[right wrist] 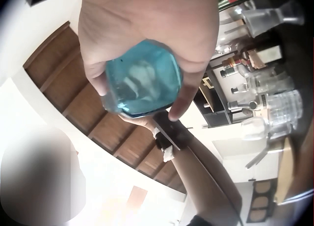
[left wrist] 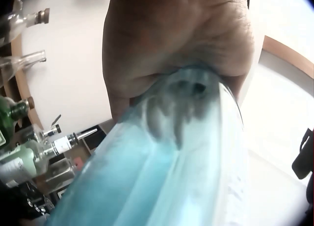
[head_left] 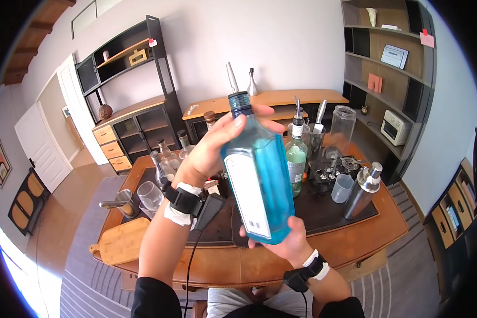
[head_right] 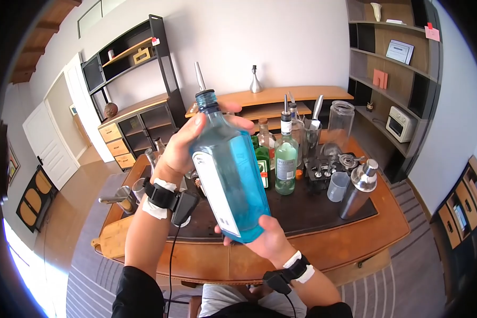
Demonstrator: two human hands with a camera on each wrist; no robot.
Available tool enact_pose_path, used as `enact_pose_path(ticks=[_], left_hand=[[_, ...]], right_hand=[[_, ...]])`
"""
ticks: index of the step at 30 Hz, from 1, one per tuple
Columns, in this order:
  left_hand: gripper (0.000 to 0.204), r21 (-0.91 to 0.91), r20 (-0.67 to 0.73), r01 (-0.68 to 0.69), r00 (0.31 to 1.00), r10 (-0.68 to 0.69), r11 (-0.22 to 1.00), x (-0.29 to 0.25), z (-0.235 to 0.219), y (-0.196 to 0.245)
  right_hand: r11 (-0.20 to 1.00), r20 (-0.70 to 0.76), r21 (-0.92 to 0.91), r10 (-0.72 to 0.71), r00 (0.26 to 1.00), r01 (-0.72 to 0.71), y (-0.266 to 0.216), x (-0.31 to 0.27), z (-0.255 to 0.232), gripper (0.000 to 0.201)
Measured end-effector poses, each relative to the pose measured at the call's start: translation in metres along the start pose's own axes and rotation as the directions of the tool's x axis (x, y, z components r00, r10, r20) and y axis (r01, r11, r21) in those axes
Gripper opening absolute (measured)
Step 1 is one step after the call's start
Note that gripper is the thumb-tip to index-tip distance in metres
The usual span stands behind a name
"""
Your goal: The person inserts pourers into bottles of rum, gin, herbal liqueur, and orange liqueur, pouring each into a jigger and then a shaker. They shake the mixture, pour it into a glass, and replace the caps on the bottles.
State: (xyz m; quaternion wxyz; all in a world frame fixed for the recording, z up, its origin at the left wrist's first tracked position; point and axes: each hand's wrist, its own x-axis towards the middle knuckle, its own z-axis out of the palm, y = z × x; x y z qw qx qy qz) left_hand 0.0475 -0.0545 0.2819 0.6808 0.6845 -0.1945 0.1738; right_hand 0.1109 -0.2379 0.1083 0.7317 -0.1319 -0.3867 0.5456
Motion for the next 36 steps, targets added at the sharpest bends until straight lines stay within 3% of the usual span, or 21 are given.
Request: enact_pose_path(ticks=[1,3,7,8,11,19,21,24,27,28,30,31,35,36], left_hand=[[0.069,-0.078,-0.006,0.003,1.000,-0.004,0.997,-0.002,0.001,-0.003],[0.067,-0.070,-0.030,-0.006,1.000,0.004,0.998,-0.006,0.003,-0.007],[0.061,-0.027,-0.061,-0.016,0.998,0.014,1.000,-0.008,0.009,-0.018],[0.057,-0.051,-0.078,-0.006,0.997,0.002,0.999,-0.009,0.013,-0.020],[0.056,-0.006,-0.086,0.001,0.996,-0.002,1.000,-0.011,0.017,-0.025],[0.059,-0.047,-0.052,0.022,0.998,-0.025,0.999,-0.012,0.023,-0.030],[0.059,-0.191,-0.021,-0.011,1.000,0.007,0.982,-0.011,0.025,-0.033],[0.057,-0.321,0.067,-0.023,0.997,0.047,0.947,-0.011,0.022,-0.040],[0.048,-0.331,0.054,0.002,0.998,0.017,0.944,-0.017,0.019,-0.035],[0.045,-0.315,0.010,-0.002,1.000,0.006,0.949,-0.019,0.019,-0.033],[0.031,-0.305,-0.071,0.001,0.997,-0.024,0.952,-0.023,0.025,-0.028],[0.030,-0.261,-0.119,0.013,0.992,-0.045,0.965,-0.025,0.028,-0.027],[0.028,-0.114,-0.326,0.087,0.938,-0.120,0.990,-0.027,0.039,-0.028],[0.027,-0.090,-0.367,0.114,0.920,-0.139,0.989,-0.027,0.041,-0.026]], right_hand=[[0.995,0.004,0.099,0.024,1.000,-0.024,0.004,-0.003,-0.002,0.097],[0.954,0.016,0.291,0.069,0.997,-0.071,0.009,-0.008,-0.006,0.104],[0.878,0.018,0.464,0.121,0.993,-0.115,0.014,-0.007,-0.010,0.104],[0.877,-0.030,0.472,0.121,0.992,-0.093,0.016,-0.009,-0.007,0.103],[0.813,0.070,0.567,0.114,0.991,-0.133,0.030,-0.012,-0.019,0.103],[0.795,0.097,0.590,0.103,0.990,-0.140,0.037,-0.018,-0.009,0.108],[0.769,0.087,0.619,0.132,0.987,-0.158,0.039,-0.021,-0.008,0.107],[0.649,0.235,0.702,0.177,0.956,-0.292,0.036,-0.026,-0.002,0.108],[0.724,0.317,0.608,0.155,0.936,-0.326,0.034,-0.028,-0.002,0.106],[0.806,0.328,0.494,0.175,0.928,-0.327,0.030,-0.026,-0.008,0.094],[0.950,-0.103,0.281,0.174,0.979,-0.139,0.016,-0.026,0.011,0.098],[0.988,-0.311,0.136,0.118,0.943,-0.079,0.011,-0.028,0.018,0.101],[0.994,-0.170,-0.110,-0.021,0.985,0.003,0.024,-0.044,-0.013,0.107],[0.995,-0.143,-0.086,-0.055,0.988,0.043,0.027,-0.044,-0.016,0.112]])
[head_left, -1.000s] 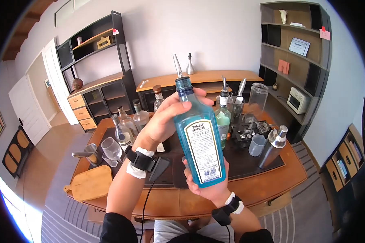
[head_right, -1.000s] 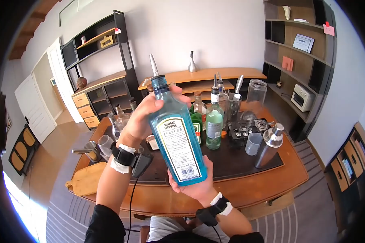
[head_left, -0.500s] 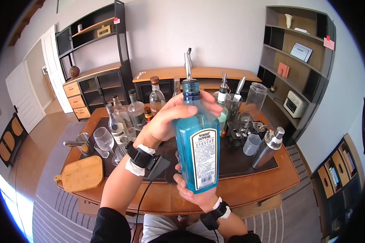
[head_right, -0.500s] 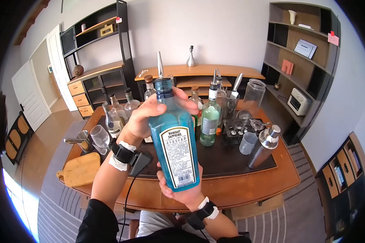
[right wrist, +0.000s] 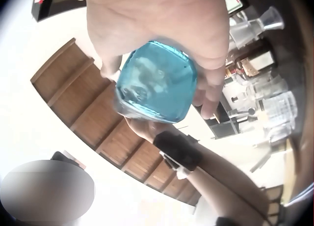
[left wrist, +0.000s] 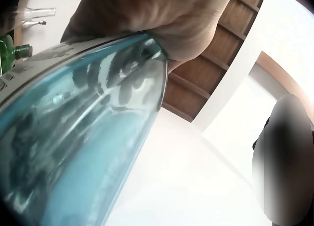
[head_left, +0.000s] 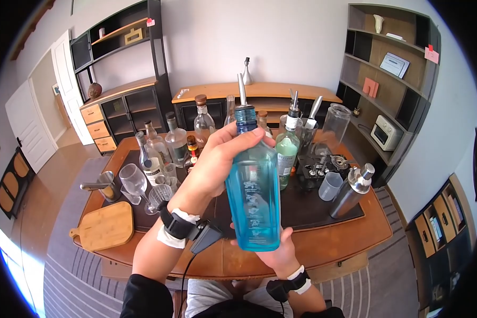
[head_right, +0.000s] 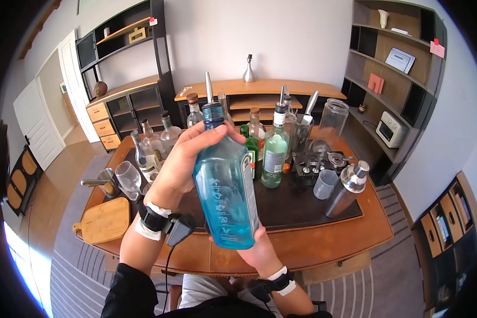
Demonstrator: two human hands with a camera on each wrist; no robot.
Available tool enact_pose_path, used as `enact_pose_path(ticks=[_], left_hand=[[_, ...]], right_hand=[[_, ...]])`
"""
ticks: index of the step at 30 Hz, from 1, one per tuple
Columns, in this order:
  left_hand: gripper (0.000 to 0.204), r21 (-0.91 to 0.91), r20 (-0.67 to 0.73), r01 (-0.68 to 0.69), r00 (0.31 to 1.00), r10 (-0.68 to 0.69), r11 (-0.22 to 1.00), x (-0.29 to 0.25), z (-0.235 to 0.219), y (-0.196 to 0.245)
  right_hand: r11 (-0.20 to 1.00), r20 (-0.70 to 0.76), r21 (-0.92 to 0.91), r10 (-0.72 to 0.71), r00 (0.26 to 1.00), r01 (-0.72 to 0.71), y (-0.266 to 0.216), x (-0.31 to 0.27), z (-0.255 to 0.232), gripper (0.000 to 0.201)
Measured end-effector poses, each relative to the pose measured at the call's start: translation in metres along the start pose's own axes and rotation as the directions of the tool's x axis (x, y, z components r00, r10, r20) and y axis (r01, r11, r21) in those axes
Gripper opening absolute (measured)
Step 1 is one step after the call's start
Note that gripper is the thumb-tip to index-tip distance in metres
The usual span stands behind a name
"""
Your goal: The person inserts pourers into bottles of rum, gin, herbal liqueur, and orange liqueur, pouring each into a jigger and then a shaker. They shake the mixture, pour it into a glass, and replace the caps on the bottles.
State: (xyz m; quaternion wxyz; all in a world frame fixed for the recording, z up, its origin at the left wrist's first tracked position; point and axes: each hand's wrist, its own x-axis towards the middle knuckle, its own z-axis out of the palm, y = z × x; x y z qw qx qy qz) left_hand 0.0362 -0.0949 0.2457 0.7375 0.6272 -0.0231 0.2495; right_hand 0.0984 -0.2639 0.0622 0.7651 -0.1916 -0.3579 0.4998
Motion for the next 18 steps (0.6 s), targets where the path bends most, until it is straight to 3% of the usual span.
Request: enact_pose_path(ticks=[3,6,9,10,11,12,13,14,15,18], left_hand=[[0.024,0.000,-0.132,0.002,0.991,-0.002,1.000,0.000,0.009,-0.003],[0.023,-0.005,-0.197,-0.024,0.980,0.023,1.000,0.001,0.015,-0.006],[0.025,0.105,-0.234,-0.041,0.970,0.065,0.994,-0.003,0.024,-0.018],[0.027,0.211,-0.204,-0.124,0.965,0.167,0.970,-0.005,0.029,-0.026],[0.028,0.314,-0.164,-0.206,0.950,0.267,0.927,-0.008,0.031,-0.033],[0.034,0.319,-0.049,-0.202,0.972,0.229,0.926,-0.014,0.027,-0.032],[0.047,0.220,0.027,-0.279,0.960,0.280,0.935,-0.017,0.028,-0.037],[0.051,0.154,0.110,-0.271,0.960,0.257,0.950,-0.017,0.023,-0.043],[0.055,0.085,0.196,-0.253,0.953,0.233,0.964,-0.019,0.018,-0.049],[0.052,0.137,0.248,-0.275,0.940,0.235,0.952,-0.025,0.020,-0.052]], right_hand=[[0.995,-0.009,0.045,-0.094,0.996,0.094,0.008,0.000,0.003,0.108],[0.970,-0.120,-0.165,-0.200,0.972,0.179,0.017,-0.006,0.002,0.100],[0.970,-0.314,-0.063,-0.244,0.917,0.237,0.020,-0.008,-0.001,0.087],[0.945,-0.351,-0.028,-0.314,0.882,0.326,0.020,-0.003,0.000,0.082],[0.957,-0.325,0.094,-0.230,0.917,0.274,0.015,-0.004,-0.001,0.084],[0.954,-0.288,0.211,-0.149,0.946,0.214,0.004,-0.009,-0.005,0.085],[0.935,-0.243,0.323,-0.071,0.967,0.150,-0.007,-0.014,-0.009,0.087],[0.887,-0.192,0.457,0.030,0.981,0.063,-0.016,-0.018,-0.010,0.097],[0.872,-0.124,0.490,0.081,0.989,-0.010,-0.020,-0.023,-0.016,0.098],[0.809,0.042,0.560,0.187,0.981,-0.178,-0.027,-0.031,-0.032,0.103]])
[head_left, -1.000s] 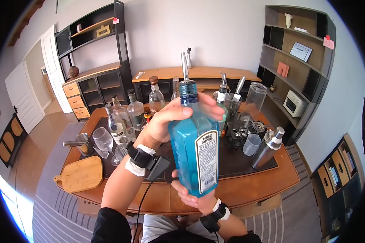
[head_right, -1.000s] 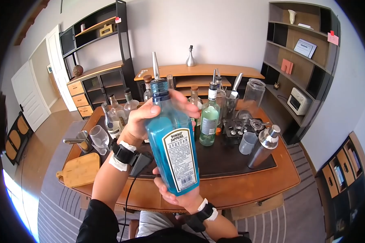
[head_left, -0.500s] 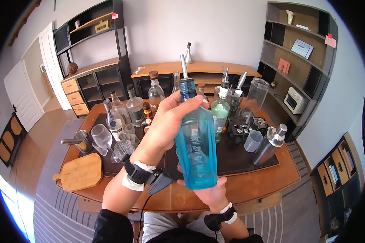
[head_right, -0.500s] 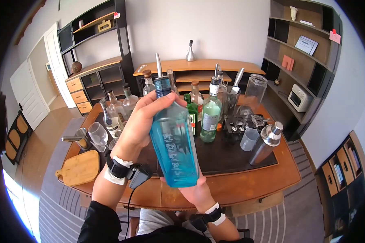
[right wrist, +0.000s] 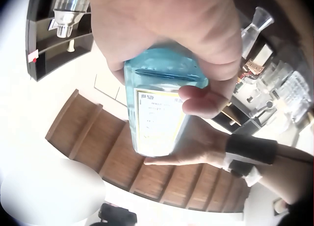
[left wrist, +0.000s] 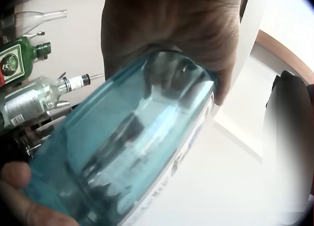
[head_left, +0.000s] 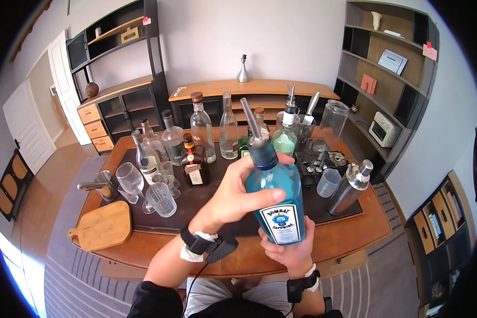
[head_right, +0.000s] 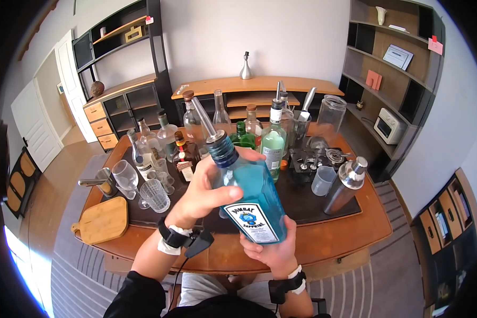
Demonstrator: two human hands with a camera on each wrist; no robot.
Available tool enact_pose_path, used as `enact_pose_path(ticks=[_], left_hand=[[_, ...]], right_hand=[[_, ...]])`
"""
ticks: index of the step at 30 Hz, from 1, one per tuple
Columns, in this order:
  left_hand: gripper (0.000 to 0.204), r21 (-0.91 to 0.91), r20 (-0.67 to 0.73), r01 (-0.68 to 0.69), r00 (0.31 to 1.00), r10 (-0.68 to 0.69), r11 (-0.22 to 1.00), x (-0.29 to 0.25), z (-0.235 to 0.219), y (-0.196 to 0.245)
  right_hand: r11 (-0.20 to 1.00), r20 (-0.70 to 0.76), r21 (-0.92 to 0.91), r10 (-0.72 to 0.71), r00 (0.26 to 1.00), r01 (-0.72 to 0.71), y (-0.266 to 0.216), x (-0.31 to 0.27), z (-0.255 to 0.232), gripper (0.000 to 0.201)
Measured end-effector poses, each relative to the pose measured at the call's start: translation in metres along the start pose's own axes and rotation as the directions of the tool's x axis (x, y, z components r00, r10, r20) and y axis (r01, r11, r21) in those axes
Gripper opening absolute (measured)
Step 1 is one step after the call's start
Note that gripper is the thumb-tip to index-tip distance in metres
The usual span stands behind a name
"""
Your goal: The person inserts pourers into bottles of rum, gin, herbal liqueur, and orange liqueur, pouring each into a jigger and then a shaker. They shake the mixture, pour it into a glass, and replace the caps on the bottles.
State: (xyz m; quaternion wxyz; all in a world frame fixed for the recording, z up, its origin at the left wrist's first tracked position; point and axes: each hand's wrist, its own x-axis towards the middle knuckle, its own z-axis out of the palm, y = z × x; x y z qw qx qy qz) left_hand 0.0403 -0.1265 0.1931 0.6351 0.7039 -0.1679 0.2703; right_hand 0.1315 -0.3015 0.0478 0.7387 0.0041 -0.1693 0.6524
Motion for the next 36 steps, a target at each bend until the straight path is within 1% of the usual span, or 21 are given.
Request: enact_pose_path(ticks=[3,4,5,7,8,11,12,15,16,19,21,23,24,27,28,29,31,32,33,35,36], left_hand=[[0.042,-0.088,-0.212,0.139,0.965,-0.155,0.986,0.002,0.014,-0.003],[0.035,-0.121,-0.298,0.137,0.940,-0.167,0.983,0.005,0.018,-0.004],[0.031,-0.163,-0.372,0.121,0.912,-0.175,0.979,0.007,0.020,-0.006],[0.023,-0.241,-0.512,0.086,0.835,-0.202,0.967,0.009,0.022,-0.013],[0.021,-0.317,-0.530,0.046,0.820,-0.218,0.947,0.009,0.023,-0.017],[0.022,-0.382,-0.586,0.015,0.769,-0.255,0.924,0.008,0.036,-0.019],[0.022,-0.379,-0.592,0.001,0.768,-0.244,0.925,0.006,0.040,-0.023],[0.022,-0.315,-0.705,-0.079,0.686,-0.178,0.946,0.001,0.057,-0.030],[0.023,-0.281,-0.730,-0.093,0.667,-0.150,0.955,-0.003,0.062,-0.029],[0.028,-0.101,-0.761,-0.059,0.648,-0.039,0.993,-0.015,0.074,-0.043],[0.030,-0.015,-0.765,-0.034,0.644,0.010,0.999,-0.021,0.074,-0.053],[0.030,-0.106,-0.767,-0.034,0.638,-0.060,0.994,-0.023,0.082,-0.046],[0.038,-0.130,-0.721,-0.017,0.688,-0.083,0.991,-0.026,0.079,-0.047],[0.049,-0.049,-0.607,0.041,0.792,-0.062,0.998,-0.038,0.077,-0.052],[0.057,0.088,-0.517,0.043,0.856,0.009,0.995,-0.049,0.072,-0.058],[0.060,0.280,-0.478,0.031,0.871,0.111,0.959,-0.062,0.065,-0.067],[0.064,0.452,-0.505,0.084,0.845,0.177,0.888,-0.085,0.045,-0.073],[0.067,0.350,-0.635,0.139,0.762,0.126,0.926,-0.093,0.040,-0.077],[0.068,0.415,-0.674,0.203,0.723,0.150,0.887,-0.104,0.023,-0.089],[0.072,0.364,-0.709,0.368,0.705,-0.002,0.856,-0.115,0.000,-0.094],[0.075,0.347,-0.677,0.399,0.733,-0.068,0.848,-0.118,-0.009,-0.099]], right_hand=[[0.997,-0.144,0.035,-0.066,0.987,0.072,0.011,-0.001,0.013,0.110],[0.991,-0.074,0.023,-0.131,0.989,0.133,0.018,0.002,0.011,0.110],[0.965,-0.089,-0.092,-0.254,0.963,0.246,0.026,0.003,0.008,0.107],[0.840,-0.078,-0.315,-0.488,0.869,0.443,0.039,0.003,0.001,0.102],[0.807,0.022,-0.354,-0.499,0.866,0.474,0.034,0.002,-0.011,0.096],[0.615,0.005,-0.544,-0.678,0.735,0.571,0.045,0.017,-0.022,0.090],[0.542,0.041,-0.550,-0.742,0.669,0.635,0.046,0.024,-0.024,0.087],[0.422,0.039,-0.499,-0.862,0.506,0.757,0.045,0.045,0.011,0.083],[0.448,0.045,-0.429,-0.857,0.514,0.784,0.042,0.048,0.018,0.075],[0.633,-0.101,-0.167,-0.774,0.625,0.756,0.030,0.052,0.021,0.066],[0.681,-0.090,-0.089,-0.732,0.675,0.727,0.029,0.054,0.024,0.057],[0.710,-0.061,-0.047,-0.704,0.707,0.703,0.030,0.055,0.027,0.054],[0.712,-0.082,-0.020,-0.701,0.709,0.702,0.029,0.055,0.026,0.054],[0.722,-0.143,-0.091,-0.691,0.709,0.686,0.011,0.046,0.013,0.056],[0.720,-0.143,-0.144,-0.694,0.706,0.679,0.005,0.043,0.014,0.058],[0.727,-0.159,-0.091,-0.686,0.710,0.681,-0.003,0.038,0.013,0.059],[0.666,-0.203,-0.070,-0.738,0.643,0.742,-0.017,0.031,0.019,0.061],[0.671,-0.211,-0.070,-0.733,0.647,0.738,-0.024,0.025,0.017,0.060],[0.648,-0.202,-0.124,-0.758,0.621,0.751,-0.028,0.021,0.016,0.060],[0.599,-0.179,-0.229,-0.801,0.571,0.767,-0.032,0.015,0.013,0.059],[0.615,-0.190,-0.220,-0.789,0.585,0.757,-0.035,0.012,0.011,0.058]])
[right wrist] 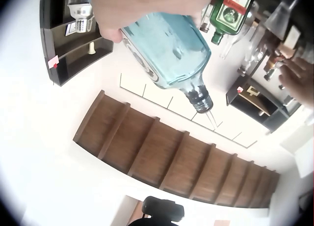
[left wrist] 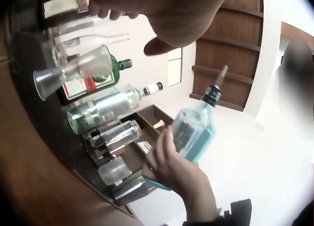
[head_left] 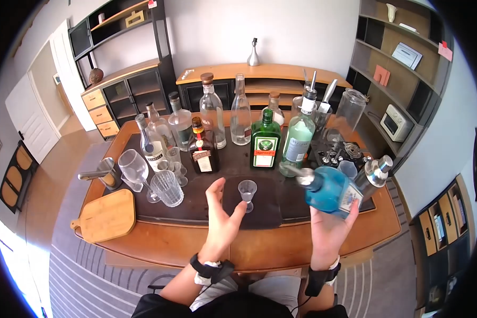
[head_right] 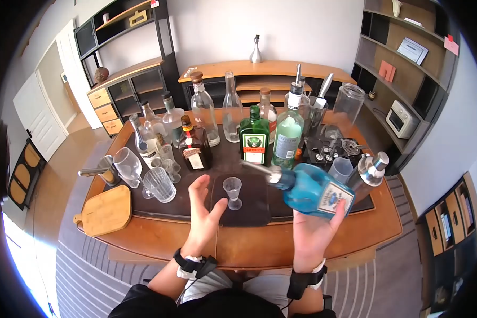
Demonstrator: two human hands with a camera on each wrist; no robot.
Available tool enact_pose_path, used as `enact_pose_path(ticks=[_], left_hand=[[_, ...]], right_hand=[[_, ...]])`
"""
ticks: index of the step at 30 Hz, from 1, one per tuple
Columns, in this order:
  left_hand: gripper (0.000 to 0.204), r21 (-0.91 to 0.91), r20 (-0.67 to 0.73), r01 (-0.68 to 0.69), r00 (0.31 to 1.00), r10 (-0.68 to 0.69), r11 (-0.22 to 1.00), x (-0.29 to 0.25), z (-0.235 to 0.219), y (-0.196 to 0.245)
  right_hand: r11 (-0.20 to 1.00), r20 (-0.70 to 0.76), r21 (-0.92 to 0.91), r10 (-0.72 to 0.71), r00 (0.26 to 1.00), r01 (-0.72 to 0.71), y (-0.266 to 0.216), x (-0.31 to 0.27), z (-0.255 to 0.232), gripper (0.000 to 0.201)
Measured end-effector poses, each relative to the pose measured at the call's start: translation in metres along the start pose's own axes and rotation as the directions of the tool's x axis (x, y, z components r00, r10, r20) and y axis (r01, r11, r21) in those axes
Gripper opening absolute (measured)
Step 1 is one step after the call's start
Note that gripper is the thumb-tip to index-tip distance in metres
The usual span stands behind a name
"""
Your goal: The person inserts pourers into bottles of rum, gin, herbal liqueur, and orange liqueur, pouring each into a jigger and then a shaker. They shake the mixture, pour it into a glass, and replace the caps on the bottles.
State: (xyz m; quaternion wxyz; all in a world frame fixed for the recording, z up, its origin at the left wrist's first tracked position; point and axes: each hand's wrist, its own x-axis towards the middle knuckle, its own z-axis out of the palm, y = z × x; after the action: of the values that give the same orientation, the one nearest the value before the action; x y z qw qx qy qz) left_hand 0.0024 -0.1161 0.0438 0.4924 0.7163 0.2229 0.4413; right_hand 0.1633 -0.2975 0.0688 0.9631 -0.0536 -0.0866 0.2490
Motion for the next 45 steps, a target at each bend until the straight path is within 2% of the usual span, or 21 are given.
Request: enact_pose_path(ticks=[2,5,8,11,12,15,21,24,27,33,36,45], left_hand=[[0.085,0.025,0.152,0.050,0.987,-0.053,0.998,0.011,-0.003,-0.017],[0.093,0.045,0.287,0.069,0.955,-0.079,0.997,0.026,0.003,-0.030],[0.079,0.121,0.357,0.072,0.927,-0.111,0.990,0.039,0.001,-0.036],[0.054,0.041,0.455,0.055,0.888,-0.068,0.998,0.050,-0.005,-0.056],[0.039,0.005,0.461,0.125,0.880,-0.113,0.992,0.049,-0.006,-0.060],[0.036,-0.030,0.509,0.230,0.841,-0.183,0.973,0.047,-0.009,-0.055],[0.036,0.097,0.496,0.178,0.844,-0.203,0.979,0.040,-0.009,-0.045],[0.035,0.076,0.471,0.196,0.857,-0.209,0.978,0.041,-0.010,-0.047],[0.035,0.133,0.459,0.197,0.856,-0.237,0.971,0.041,-0.010,-0.043],[0.035,0.151,0.468,0.185,0.852,-0.235,0.971,0.041,-0.012,-0.042],[0.034,0.150,0.473,0.200,0.846,-0.248,0.968,0.042,-0.012,-0.040],[0.033,0.110,0.466,0.184,0.858,-0.214,0.977,0.041,-0.013,-0.043]], right_hand=[[0.998,-0.037,-0.051,-0.028,0.999,0.026,-0.003,0.001,0.000,0.059],[0.991,-0.058,-0.123,-0.064,0.996,0.056,-0.007,0.002,-0.005,0.059],[0.986,-0.091,-0.156,-0.066,0.994,0.051,-0.012,0.002,-0.015,0.060],[0.973,-0.099,-0.220,-0.092,0.991,0.069,-0.019,0.002,-0.025,0.060],[0.968,-0.115,-0.242,-0.101,0.988,0.071,-0.021,0.000,-0.026,0.060],[0.937,-0.132,-0.340,-0.134,0.982,0.082,-0.025,0.002,-0.034,0.061],[0.889,-0.196,-0.457,-0.124,0.973,0.022,-0.026,0.008,-0.036,0.060],[0.841,-0.229,-0.540,-0.172,0.958,0.022,-0.017,0.011,-0.032,0.060],[0.817,-0.249,-0.577,-0.172,0.953,-0.003,-0.011,0.015,-0.034,0.060],[0.791,-0.233,-0.611,-0.168,0.958,-0.010,-0.003,0.024,-0.043,0.060],[0.776,-0.243,-0.630,-0.215,0.946,0.014,-0.001,0.028,-0.047,0.060],[0.744,-0.208,-0.668,-0.216,0.954,0.023,0.003,0.032,-0.041,0.060]])
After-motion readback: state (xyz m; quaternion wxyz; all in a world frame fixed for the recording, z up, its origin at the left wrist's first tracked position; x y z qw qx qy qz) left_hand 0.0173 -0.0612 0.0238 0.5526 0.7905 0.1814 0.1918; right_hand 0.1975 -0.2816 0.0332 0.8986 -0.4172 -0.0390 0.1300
